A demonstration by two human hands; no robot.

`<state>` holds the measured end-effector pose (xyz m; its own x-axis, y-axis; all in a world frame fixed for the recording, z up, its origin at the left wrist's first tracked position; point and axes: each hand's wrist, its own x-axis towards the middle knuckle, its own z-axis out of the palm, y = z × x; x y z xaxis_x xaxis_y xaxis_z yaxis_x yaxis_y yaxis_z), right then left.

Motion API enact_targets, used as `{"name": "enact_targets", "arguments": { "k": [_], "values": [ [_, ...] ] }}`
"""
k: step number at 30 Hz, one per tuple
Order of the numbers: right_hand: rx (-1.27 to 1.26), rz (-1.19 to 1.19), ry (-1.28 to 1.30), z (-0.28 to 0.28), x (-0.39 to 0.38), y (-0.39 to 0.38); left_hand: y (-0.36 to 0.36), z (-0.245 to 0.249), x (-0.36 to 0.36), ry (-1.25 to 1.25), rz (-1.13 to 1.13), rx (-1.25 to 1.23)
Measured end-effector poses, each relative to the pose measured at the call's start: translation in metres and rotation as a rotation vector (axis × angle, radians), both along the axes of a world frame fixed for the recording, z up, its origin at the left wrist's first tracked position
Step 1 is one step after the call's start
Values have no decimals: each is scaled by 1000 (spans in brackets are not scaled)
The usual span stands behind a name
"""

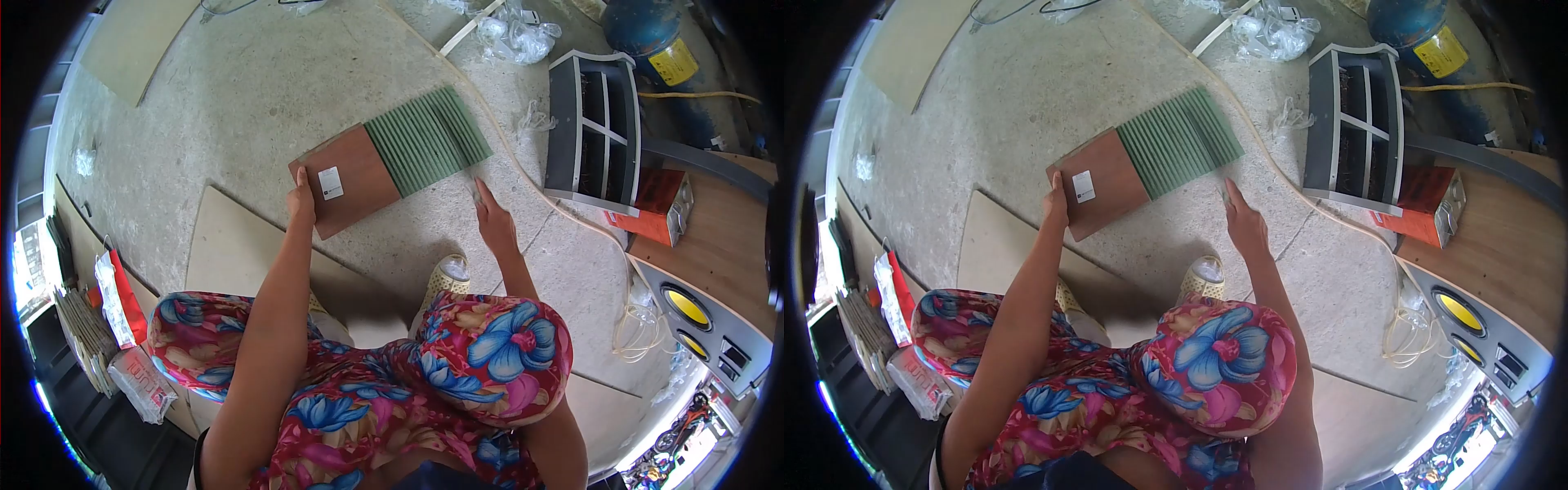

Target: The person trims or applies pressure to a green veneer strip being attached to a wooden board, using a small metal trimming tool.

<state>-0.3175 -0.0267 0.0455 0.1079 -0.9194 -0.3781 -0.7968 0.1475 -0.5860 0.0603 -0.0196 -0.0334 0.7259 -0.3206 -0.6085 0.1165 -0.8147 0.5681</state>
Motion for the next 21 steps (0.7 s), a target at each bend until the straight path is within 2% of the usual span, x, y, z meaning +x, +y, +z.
{"name": "enact_targets", "arguments": {
  "k": [5, 7, 8, 12, 18, 21],
  "values": [
    [-70, -38, -46, 0, -38, 79, 0, 2, 0, -61, -41, 55],
    [21, -86, -45, 21, -40, 85, -1, 10, -3, -49, -31, 50],
    [68, -108, -44, 30, -41, 86, -1, 12, -5, -42, -24, 48],
    [-38, -158, -109, 37, -37, 75, -1, 5, -2, -27, -2, 73],
    [-119, -119, -122, 23, -30, 58, -3, 11, -2, 22, -9, 95],
    [-78, -133, -140, 27, -26, 53, -1, 9, -1, 9, -29, 98]
  ]
}}
